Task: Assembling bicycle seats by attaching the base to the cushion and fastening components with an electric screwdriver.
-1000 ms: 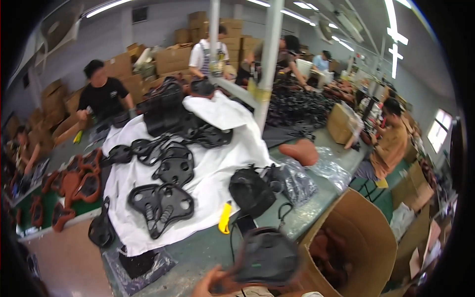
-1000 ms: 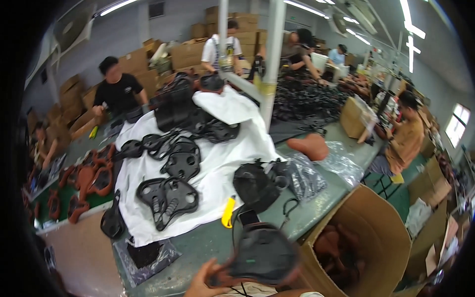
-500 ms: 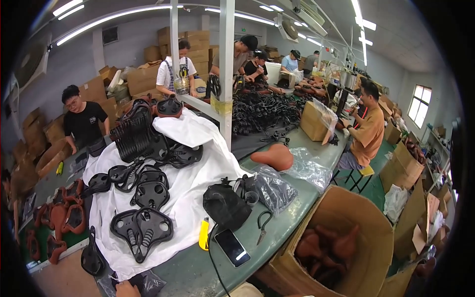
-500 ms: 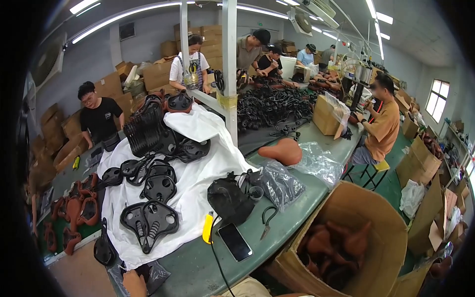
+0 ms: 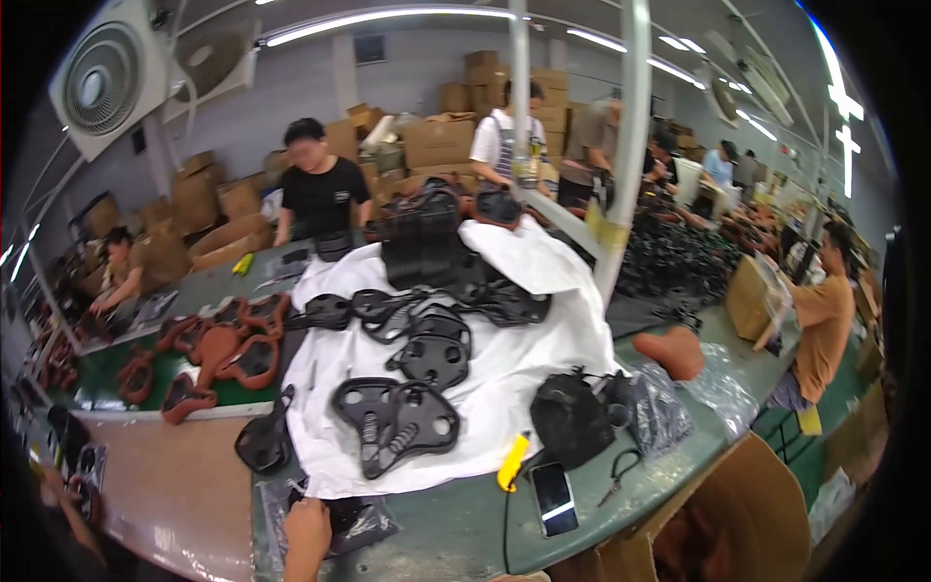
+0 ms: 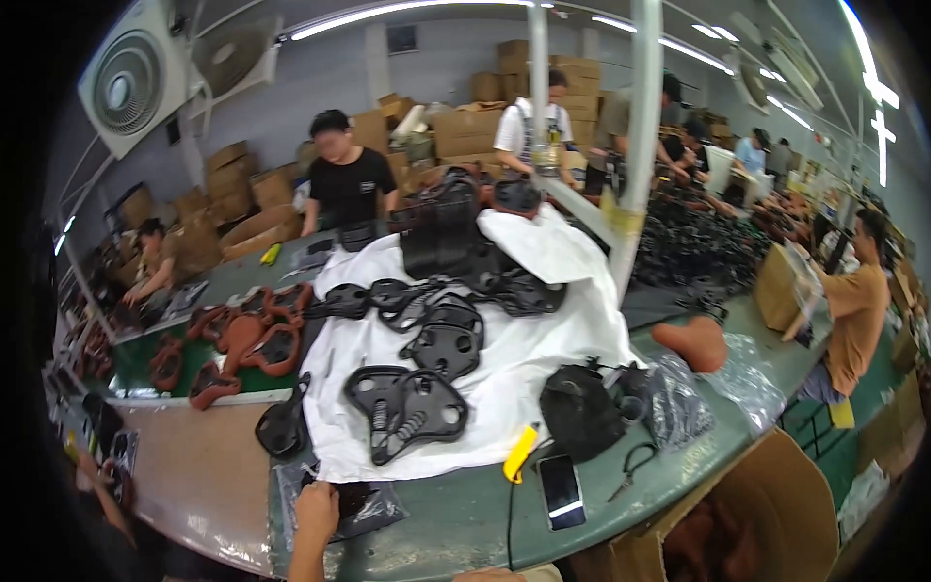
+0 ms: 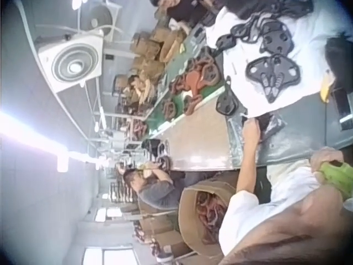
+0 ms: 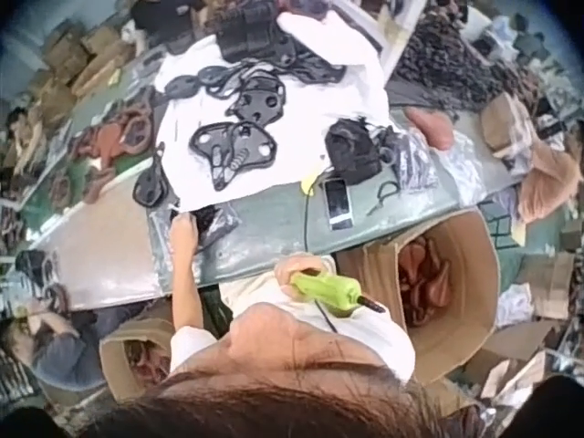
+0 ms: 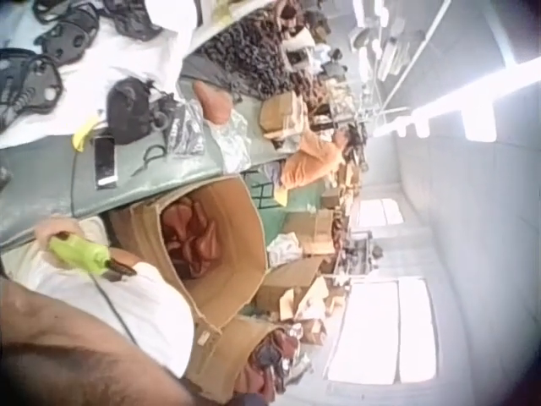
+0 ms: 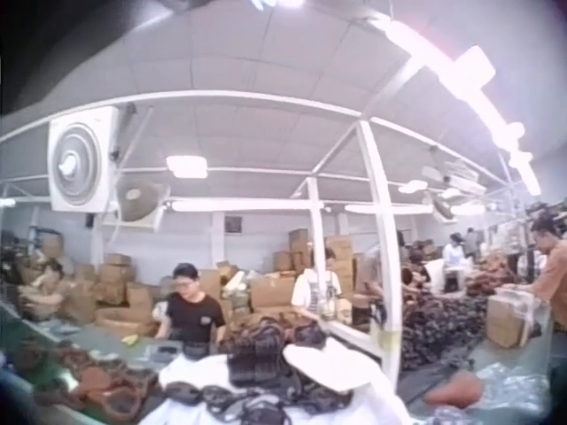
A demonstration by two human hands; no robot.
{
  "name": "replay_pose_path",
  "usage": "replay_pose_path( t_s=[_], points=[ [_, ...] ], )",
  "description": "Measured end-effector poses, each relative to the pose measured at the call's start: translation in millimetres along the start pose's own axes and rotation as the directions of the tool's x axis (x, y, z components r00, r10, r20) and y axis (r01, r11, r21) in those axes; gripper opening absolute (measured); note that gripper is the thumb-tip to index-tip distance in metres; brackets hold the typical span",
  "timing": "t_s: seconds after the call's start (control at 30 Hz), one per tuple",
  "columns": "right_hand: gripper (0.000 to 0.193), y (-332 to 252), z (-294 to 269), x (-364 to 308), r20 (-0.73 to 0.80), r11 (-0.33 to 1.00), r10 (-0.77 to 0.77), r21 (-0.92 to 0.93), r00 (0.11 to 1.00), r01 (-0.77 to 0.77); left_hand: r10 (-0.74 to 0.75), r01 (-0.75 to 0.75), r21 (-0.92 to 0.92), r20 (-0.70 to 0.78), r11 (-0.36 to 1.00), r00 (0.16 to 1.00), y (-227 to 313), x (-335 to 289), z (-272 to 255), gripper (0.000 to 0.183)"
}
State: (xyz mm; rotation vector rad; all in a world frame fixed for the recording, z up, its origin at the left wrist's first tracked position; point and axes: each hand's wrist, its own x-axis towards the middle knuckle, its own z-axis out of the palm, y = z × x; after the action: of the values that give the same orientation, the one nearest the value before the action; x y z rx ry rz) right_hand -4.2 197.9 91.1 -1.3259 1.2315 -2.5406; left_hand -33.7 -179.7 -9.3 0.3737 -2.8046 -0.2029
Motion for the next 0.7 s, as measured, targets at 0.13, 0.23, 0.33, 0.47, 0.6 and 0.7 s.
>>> replay_pose_path(
  t_s=[0.13, 0.23, 0.33, 0.47, 0.6, 0.7],
  points=[
    [0.055, 12, 0, 4, 0.000, 0.996, -0.085, 0.002, 0.996, 0.085, 0.021, -0.015, 0.054, -0.115, 0.998, 0.993, -3, -4, -1, 0.024],
    [0.059, 16, -4, 8, 0.019, 0.994, -0.109, 0.028, 0.994, 0.109, -0.041, 0.041, -0.001, -0.047, 0.999, 0.998, 1, -12, -13, 0.034],
    [0.056, 33, -7, -14, -0.127, 0.994, -0.033, -0.108, 0.991, 0.019, -0.062, 0.071, -0.260, 0.042, 0.963, 0.997, 35, -38, -41, 0.045],
    [0.036, 62, -12, -16, -0.205, 0.990, -0.117, -0.097, 0.972, 0.099, 0.383, -0.170, -0.683, 0.174, 0.711, 0.907, 105, -83, -66, 0.018],
    [0.026, 54, -4, 4, -0.062, 0.990, 0.069, -0.116, 0.996, -0.076, 0.533, -0.490, -0.587, -0.115, 0.644, 0.838, 126, -100, -44, 0.018],
    [0.020, 60, -5, -4, -0.091, 0.950, 0.254, -0.165, 0.963, -0.266, 0.537, -0.546, -0.548, -0.197, 0.634, 0.820, 131, -90, -50, 0.019]
  ],
)
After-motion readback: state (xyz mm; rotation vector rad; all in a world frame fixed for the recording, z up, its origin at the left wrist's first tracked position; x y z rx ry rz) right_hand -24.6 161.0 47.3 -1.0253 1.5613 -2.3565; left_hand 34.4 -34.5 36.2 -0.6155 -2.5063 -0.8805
